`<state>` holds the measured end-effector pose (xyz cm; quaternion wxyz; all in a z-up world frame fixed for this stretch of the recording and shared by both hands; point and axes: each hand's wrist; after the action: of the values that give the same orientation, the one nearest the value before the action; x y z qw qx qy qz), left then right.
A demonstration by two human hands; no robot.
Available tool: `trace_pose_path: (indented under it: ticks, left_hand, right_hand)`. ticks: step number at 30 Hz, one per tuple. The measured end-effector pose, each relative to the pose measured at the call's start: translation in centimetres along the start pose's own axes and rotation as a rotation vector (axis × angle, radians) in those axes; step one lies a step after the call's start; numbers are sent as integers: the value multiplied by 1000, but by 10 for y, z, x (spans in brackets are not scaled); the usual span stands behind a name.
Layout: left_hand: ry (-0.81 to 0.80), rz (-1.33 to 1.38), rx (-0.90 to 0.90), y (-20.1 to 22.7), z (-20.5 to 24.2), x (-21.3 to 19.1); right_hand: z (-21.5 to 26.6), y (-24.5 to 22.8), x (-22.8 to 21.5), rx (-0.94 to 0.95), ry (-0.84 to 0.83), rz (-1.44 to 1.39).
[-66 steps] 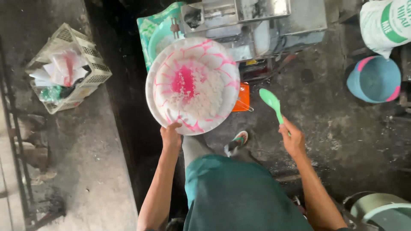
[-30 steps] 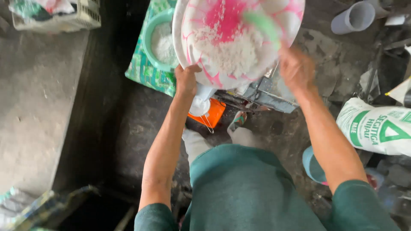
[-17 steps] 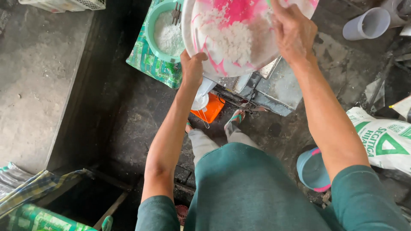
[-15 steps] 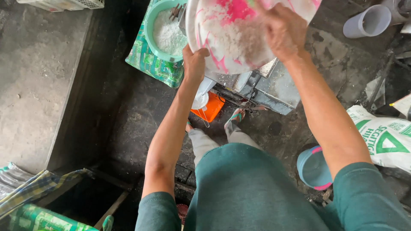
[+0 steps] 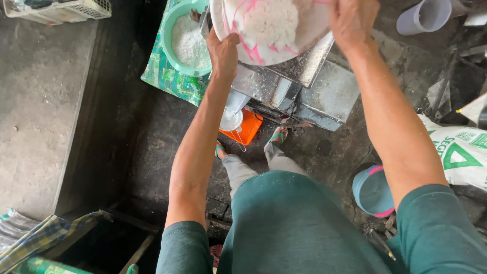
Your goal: The person scoops a white granular substance from a machine into a bowl using a green scoop. They then pour the contents into a larger green basin and use a ladle to scoop water from a bucket, adding it to the basin.
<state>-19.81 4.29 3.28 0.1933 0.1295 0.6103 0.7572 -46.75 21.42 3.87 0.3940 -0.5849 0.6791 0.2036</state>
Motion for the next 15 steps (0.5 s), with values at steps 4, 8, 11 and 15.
trace_pose_path:
  ticks: [4,8,11,15]
  left_hand:
    - [43,34,-26,-8,-1,3]
    - [19,-35,135,-4,4,5]
    - [12,-93,205,-2,1,14]
    - [65,-341,297,-10,-3,31]
  right_hand:
    - [2,-45,-41,-234,-484,22]
    - [13,-34,-44,-46,-367,-84]
    - [10,-25,-37,-11,-348,-106]
    - [-9,-51,-35,-62,-341,-140]
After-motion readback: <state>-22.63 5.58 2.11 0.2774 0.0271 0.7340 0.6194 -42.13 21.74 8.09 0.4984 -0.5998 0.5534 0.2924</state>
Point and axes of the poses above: each hand's wrist, its own z-axis away from the middle knuckle, its own x-axis out of the palm, y = z × x, and after that the axes turned 13 degrees about -z, right-handed
